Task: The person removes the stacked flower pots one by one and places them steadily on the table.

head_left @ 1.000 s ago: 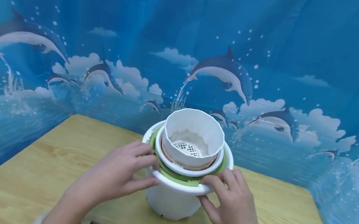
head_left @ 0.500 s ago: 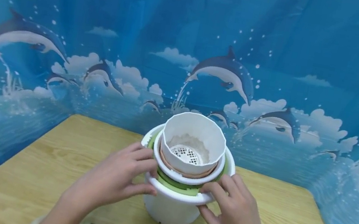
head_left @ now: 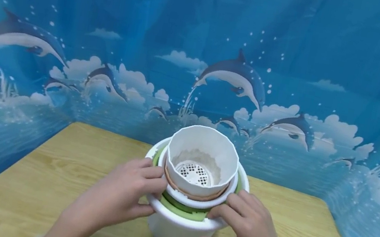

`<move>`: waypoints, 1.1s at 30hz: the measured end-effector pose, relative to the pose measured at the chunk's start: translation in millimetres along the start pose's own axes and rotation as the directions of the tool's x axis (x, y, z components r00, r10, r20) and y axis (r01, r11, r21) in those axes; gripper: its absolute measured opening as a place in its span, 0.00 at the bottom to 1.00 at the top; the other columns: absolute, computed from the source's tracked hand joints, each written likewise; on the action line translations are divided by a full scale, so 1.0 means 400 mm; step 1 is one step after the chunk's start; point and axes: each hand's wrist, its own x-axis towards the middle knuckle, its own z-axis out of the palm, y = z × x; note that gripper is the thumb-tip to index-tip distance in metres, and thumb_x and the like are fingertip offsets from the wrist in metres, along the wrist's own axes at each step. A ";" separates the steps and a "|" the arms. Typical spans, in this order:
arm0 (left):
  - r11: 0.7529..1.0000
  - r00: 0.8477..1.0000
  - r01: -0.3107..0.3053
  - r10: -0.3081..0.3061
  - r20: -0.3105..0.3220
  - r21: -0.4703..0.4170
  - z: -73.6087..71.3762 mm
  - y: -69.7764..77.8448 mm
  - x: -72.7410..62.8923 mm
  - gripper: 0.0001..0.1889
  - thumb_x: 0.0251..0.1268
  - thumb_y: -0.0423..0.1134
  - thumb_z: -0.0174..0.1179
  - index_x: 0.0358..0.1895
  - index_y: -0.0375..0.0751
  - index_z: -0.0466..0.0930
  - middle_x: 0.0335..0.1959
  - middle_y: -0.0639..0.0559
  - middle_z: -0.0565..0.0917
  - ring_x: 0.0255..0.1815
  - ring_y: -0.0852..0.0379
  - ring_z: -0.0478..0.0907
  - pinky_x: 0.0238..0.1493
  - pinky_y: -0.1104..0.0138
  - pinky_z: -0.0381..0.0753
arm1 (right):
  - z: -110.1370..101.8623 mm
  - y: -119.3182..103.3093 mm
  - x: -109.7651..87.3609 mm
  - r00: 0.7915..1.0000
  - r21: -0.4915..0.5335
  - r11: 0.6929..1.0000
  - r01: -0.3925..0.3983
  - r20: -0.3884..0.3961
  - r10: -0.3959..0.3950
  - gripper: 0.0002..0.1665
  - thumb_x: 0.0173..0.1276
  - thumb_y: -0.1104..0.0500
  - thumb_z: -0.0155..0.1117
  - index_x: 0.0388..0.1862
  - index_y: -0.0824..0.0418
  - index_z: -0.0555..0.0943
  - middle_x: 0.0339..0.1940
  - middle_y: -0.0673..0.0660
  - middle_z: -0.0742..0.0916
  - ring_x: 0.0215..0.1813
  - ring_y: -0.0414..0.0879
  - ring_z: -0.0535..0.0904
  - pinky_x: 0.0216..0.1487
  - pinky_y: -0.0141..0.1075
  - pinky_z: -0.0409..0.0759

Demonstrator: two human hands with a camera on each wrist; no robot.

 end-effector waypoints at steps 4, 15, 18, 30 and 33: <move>0.999 0.999 -0.034 0.034 0.005 -0.013 -0.007 0.006 -0.004 0.17 0.45 0.44 0.77 0.28 0.59 0.73 0.31 0.72 0.73 0.36 0.65 0.66 0.37 0.68 0.71 | -0.003 -0.008 0.003 1.000 0.028 0.999 0.019 0.004 -0.019 0.22 0.54 0.32 0.73 0.36 0.45 0.81 0.38 0.38 0.81 0.41 0.34 0.73 0.44 0.27 0.70; 0.995 0.996 -0.092 0.093 0.007 -0.033 -0.014 0.011 -0.012 0.19 0.43 0.43 0.78 0.28 0.59 0.72 0.31 0.71 0.71 0.36 0.64 0.65 0.39 0.67 0.70 | -0.002 -0.020 0.014 0.994 0.165 0.986 0.019 -0.112 -0.001 0.15 0.62 0.43 0.72 0.38 0.51 0.83 0.38 0.46 0.81 0.41 0.38 0.74 0.45 0.27 0.71; 0.994 0.994 -0.106 0.106 -0.005 -0.030 -0.013 0.010 -0.010 0.20 0.42 0.42 0.79 0.27 0.59 0.72 0.31 0.71 0.71 0.36 0.64 0.65 0.40 0.66 0.70 | 0.000 -0.017 0.020 0.974 0.156 0.988 0.011 -0.227 0.025 0.15 0.66 0.46 0.70 0.41 0.57 0.85 0.41 0.54 0.82 0.45 0.44 0.75 0.53 0.27 0.72; 0.993 0.994 -0.105 0.105 -0.008 -0.056 -0.009 0.008 -0.008 0.19 0.43 0.43 0.78 0.27 0.59 0.72 0.31 0.71 0.71 0.36 0.64 0.65 0.40 0.66 0.70 | 0.011 -0.004 0.025 0.954 0.065 0.998 -0.014 -0.299 0.033 0.21 0.74 0.47 0.60 0.55 0.61 0.84 0.59 0.63 0.82 0.68 0.60 0.71 0.74 0.41 0.62; 0.991 0.994 -0.106 0.105 -0.021 -0.078 -0.008 0.004 -0.008 0.20 0.43 0.42 0.78 0.27 0.59 0.71 0.31 0.71 0.71 0.36 0.64 0.65 0.40 0.66 0.70 | 0.013 -0.007 0.023 0.957 0.051 0.998 -0.035 -0.287 0.048 0.20 0.74 0.47 0.60 0.53 0.59 0.84 0.58 0.62 0.82 0.70 0.60 0.70 0.75 0.42 0.61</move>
